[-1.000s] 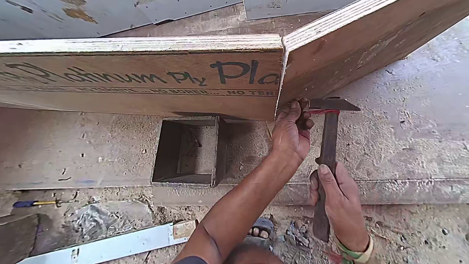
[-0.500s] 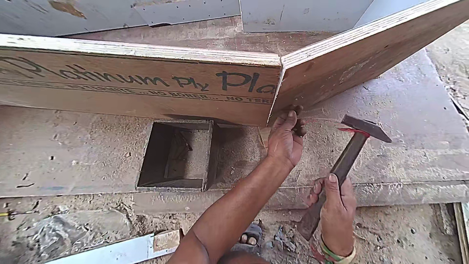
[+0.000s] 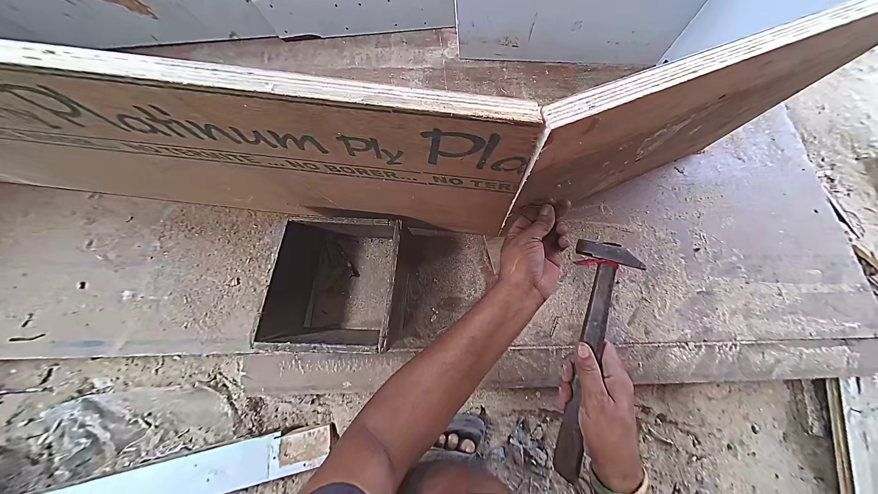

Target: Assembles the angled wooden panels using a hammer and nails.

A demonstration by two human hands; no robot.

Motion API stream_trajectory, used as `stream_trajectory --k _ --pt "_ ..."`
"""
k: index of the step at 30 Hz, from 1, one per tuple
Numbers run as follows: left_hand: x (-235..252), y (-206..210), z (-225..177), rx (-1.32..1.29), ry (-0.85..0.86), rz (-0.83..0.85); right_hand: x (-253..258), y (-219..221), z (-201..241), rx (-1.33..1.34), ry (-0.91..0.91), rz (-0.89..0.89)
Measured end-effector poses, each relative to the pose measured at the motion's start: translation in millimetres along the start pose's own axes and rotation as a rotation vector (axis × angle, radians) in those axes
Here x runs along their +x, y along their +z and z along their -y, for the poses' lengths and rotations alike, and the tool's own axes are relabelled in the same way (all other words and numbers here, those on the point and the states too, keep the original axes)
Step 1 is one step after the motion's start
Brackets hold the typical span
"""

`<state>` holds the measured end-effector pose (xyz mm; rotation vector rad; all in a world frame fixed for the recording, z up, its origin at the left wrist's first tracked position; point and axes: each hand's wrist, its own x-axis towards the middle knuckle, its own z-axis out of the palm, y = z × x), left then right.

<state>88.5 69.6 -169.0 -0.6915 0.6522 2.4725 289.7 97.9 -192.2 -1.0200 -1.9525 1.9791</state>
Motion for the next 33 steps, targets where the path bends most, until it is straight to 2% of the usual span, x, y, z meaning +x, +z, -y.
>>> stream_trajectory --k 3,7,12,14,17,18,20,22,24,25,26,28,29,30,31,33 --pt "1.9 7.5 7.5 0.005 0.065 -0.038 -1.7 -8.2 11.1 -0.07 -0.039 0.026" --pt "1.5 7.5 12.8 0.02 0.118 -0.068 6.0 -19.7 38.4 -0.065 -0.194 0.057" --pt "3.2 10.9 12.1 0.086 0.163 -0.143 31.7 -7.9 62.9 0.114 -0.352 -0.085" --pt "4.0 11.1 12.4 0.096 0.182 -0.151 36.5 -2.4 62.2 0.09 -0.301 -0.007" --pt "4.1 10.1 13.8 0.12 0.206 -0.146 43.5 -15.2 64.0 0.101 -0.102 0.271" --pt "4.3 10.0 14.0 0.126 0.208 -0.136 46.4 -21.6 66.4 0.107 -0.108 0.264" --pt "5.1 8.3 14.2 0.132 0.216 -0.125 48.6 -30.5 73.6 0.073 -0.247 0.099" --pt "5.0 6.5 14.0 0.141 0.214 -0.135 50.9 -31.0 83.3 0.117 -0.4 -0.159" --pt "5.3 7.6 13.8 0.148 0.216 -0.142 55.1 -21.5 90.8 0.203 -0.454 -0.366" --pt "5.2 8.4 14.0 0.15 0.218 -0.147 53.4 -16.7 88.9 0.218 -0.436 -0.369" --pt "5.0 9.0 14.0 0.152 0.217 -0.149 48.5 -14.1 82.9 0.19 -0.389 -0.27" --pt "4.9 9.3 14.3 0.149 0.222 -0.155 43.4 -17.5 68.4 0.117 -0.221 0.136" --pt "4.2 8.0 14.9 0.143 0.222 -0.157 45.1 -20.2 63.9 0.095 -0.141 0.282" --pt "4.1 7.5 14.8 0.14 0.215 -0.15 47.5 -23.4 62.4 0.039 -0.136 0.314" --pt "4.3 7.4 14.6 0.14 0.212 -0.146 48.7 -27.4 63.4 -0.02 -0.187 0.273" --pt "3.9 7.9 13.6 0.141 0.215 -0.153 47.3 -32.6 71.9 -0.034 -0.343 0.115"
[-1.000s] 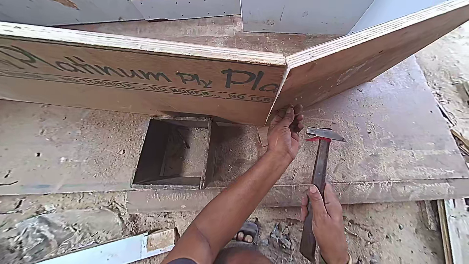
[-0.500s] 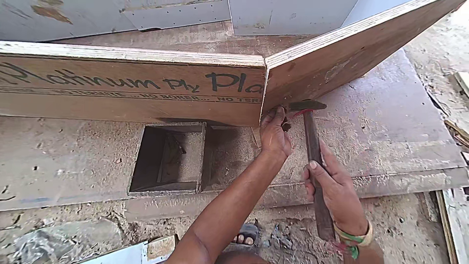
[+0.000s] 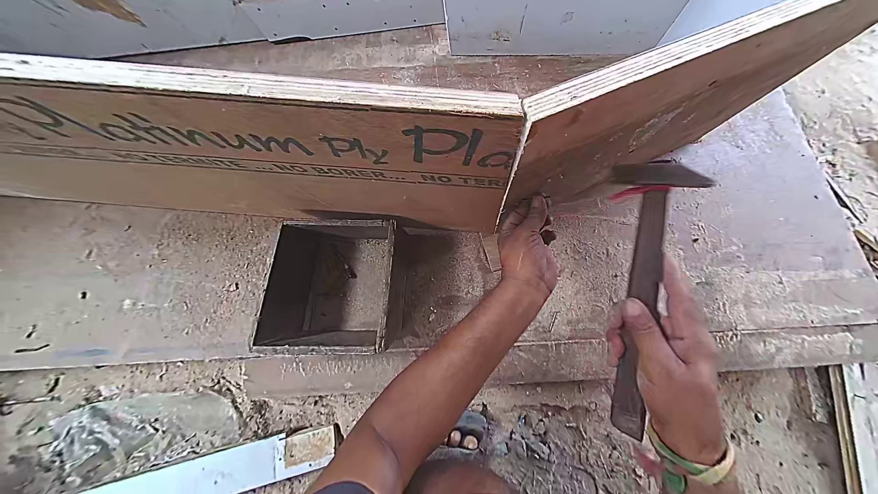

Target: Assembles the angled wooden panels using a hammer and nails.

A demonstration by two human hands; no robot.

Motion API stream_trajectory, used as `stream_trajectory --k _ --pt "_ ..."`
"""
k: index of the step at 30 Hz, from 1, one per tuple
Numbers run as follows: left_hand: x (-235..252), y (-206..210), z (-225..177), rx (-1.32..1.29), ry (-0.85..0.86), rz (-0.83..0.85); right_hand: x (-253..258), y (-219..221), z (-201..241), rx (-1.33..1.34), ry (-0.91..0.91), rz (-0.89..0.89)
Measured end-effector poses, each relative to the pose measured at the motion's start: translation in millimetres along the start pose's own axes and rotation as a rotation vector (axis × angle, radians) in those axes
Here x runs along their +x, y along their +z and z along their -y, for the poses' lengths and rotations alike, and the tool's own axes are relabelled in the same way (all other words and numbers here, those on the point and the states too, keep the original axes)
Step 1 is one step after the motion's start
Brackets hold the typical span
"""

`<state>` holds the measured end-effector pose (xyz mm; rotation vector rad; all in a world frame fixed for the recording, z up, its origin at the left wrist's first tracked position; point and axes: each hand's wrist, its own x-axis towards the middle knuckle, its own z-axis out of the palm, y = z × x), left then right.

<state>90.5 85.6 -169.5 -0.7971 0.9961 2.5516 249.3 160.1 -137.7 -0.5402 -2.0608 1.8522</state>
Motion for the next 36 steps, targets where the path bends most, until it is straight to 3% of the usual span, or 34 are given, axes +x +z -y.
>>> stream_trajectory --k 3,5,6,9,10,12,17,19,21,23,25,29,31,33,34,36 --pt "0.0 0.3 -0.8 0.011 0.001 -0.002 8.2 3.1 14.2 0.063 -0.148 -0.386" --pt "-0.4 0.3 -0.5 0.007 -0.012 -0.002 11.8 11.5 15.5 0.105 -0.131 -0.519" --pt "-0.5 0.2 -0.6 0.007 -0.021 -0.002 7.1 14.7 12.2 0.092 -0.078 -0.441" --pt "-0.6 0.5 -1.1 -0.007 -0.02 -0.014 0.4 5.4 -1.3 0.052 0.208 0.14" --pt "-1.1 -0.1 -1.6 -0.01 -0.027 -0.013 2.8 -0.4 -2.0 0.046 0.256 0.22" --pt "-0.6 -0.2 -2.9 -0.005 -0.043 -0.012 5.1 -8.6 4.4 0.009 0.181 0.137" --pt "-1.1 1.7 -6.5 0.003 -0.058 -0.026 13.7 9.4 21.8 0.088 -0.106 -0.453" --pt "-1.1 1.6 -6.9 0.009 -0.059 -0.032 2.4 25.4 12.6 0.085 -0.056 -0.346" --pt "-0.7 1.7 -5.7 0.011 -0.049 -0.038 -8.9 29.9 0.4 0.049 0.108 0.022" --pt "-1.0 1.8 -4.7 0.009 -0.05 -0.029 -6.1 21.1 -2.6 0.099 0.195 0.172" --pt "-0.9 1.5 -5.5 0.014 -0.054 -0.024 -4.2 12.1 1.9 0.112 0.085 0.056" --pt "-2.7 3.4 -9.2 0.02 -0.067 -0.043 1.5 30.6 11.3 0.096 -0.102 -0.395" --pt "-3.3 4.1 -9.5 0.027 -0.064 -0.044 -7.6 38.3 4.0 0.068 -0.008 -0.25" --pt "-3.3 2.7 -8.4 0.025 -0.06 -0.04 -10.3 28.3 -3.1 0.077 0.184 0.103" --pt "-3.7 1.5 -7.8 0.028 -0.066 -0.031 -8.7 19.4 -4.1 0.072 0.22 0.171" --pt "-1.4 2.4 -7.5 0.039 -0.058 -0.033 -4.5 4.5 0.2 0.046 0.107 0.08"
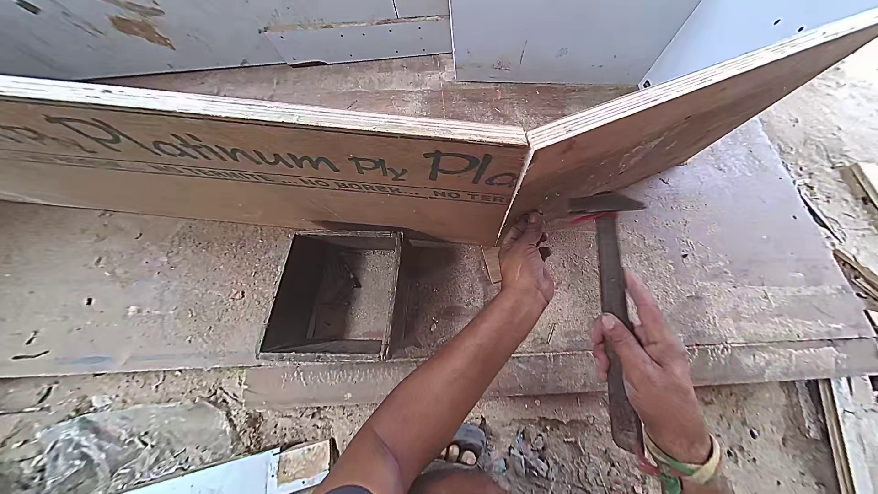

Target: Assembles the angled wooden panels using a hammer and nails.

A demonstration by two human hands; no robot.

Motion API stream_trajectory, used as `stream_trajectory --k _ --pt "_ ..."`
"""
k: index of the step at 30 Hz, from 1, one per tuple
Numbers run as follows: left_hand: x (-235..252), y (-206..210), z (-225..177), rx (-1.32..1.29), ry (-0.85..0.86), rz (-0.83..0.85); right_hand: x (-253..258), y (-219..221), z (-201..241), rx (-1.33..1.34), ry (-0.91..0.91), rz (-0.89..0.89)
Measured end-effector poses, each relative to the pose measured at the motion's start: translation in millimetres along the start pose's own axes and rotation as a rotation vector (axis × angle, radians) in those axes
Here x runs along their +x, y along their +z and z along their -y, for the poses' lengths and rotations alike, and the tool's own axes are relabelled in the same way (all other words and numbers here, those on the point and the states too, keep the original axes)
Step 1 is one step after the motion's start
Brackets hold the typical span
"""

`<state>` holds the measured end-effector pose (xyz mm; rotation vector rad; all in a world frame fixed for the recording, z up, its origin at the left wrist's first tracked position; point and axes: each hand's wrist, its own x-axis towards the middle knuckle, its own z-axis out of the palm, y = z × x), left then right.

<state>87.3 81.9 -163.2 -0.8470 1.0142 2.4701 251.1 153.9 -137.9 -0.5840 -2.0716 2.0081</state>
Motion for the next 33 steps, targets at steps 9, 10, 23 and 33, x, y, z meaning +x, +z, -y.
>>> stream_trajectory --k 9,10,23,33 --pt "-1.4 -1.0 -0.2 0.005 0.002 -0.006 0.5 14.0 -0.8 0.055 0.146 0.098" --pt "-0.3 -0.5 -0.1 0.009 0.004 -0.001 2.2 8.1 1.3 0.033 0.124 0.077" --pt "-4.4 -2.0 -6.1 0.003 -0.034 -0.017 0.9 17.4 2.7 0.009 -0.035 -0.116" --pt "-45.4 -80.1 -12.7 0.407 -0.175 0.098 -27.3 0.7 -24.1 0.09 0.293 0.001"
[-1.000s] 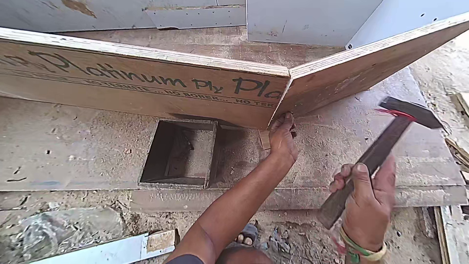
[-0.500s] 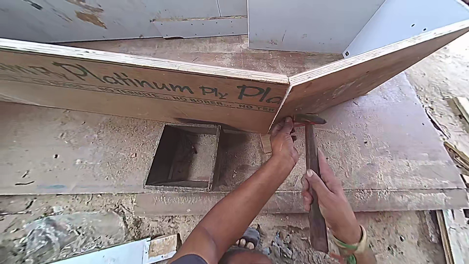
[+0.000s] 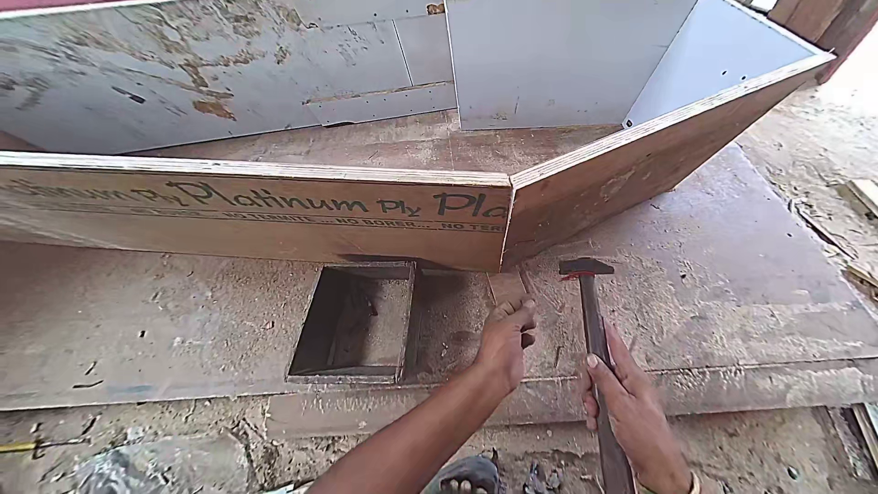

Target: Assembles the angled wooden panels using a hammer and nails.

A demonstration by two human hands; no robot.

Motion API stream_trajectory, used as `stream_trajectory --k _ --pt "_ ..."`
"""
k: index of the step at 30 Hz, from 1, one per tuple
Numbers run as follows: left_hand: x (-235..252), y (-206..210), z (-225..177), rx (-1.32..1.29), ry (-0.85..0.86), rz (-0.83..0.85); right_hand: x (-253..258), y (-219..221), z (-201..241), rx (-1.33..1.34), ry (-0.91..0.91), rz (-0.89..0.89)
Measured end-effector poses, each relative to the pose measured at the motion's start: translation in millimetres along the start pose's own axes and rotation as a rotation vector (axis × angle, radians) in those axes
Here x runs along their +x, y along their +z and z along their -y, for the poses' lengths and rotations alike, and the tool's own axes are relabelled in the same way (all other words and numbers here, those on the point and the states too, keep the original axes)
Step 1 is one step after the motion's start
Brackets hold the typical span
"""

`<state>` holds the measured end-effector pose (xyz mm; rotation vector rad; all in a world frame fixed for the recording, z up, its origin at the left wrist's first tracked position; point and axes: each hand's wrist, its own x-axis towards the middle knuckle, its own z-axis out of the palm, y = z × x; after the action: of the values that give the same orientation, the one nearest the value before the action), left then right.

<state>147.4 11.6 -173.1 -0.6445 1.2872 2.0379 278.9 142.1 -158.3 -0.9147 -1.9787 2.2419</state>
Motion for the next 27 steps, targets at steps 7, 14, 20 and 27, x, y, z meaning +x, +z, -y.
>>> stream_trajectory --k 7,14,20,27 --pt "-68.2 -4.3 -167.8 0.95 1.639 0.372 -14.8 -11.5 -25.9 0.024 -0.012 -0.089" --pt "-21.7 25.7 -234.7 1.656 1.511 0.261 -14.7 20.3 -30.7 -0.009 -0.138 -0.137" --pt "-22.0 21.8 -231.6 1.622 1.63 0.37 4.1 21.6 -27.5 -0.017 -0.115 -0.072" --pt "-26.2 26.0 -232.1 1.651 1.631 0.374 26.4 20.9 1.3 0.109 -0.248 -0.147"
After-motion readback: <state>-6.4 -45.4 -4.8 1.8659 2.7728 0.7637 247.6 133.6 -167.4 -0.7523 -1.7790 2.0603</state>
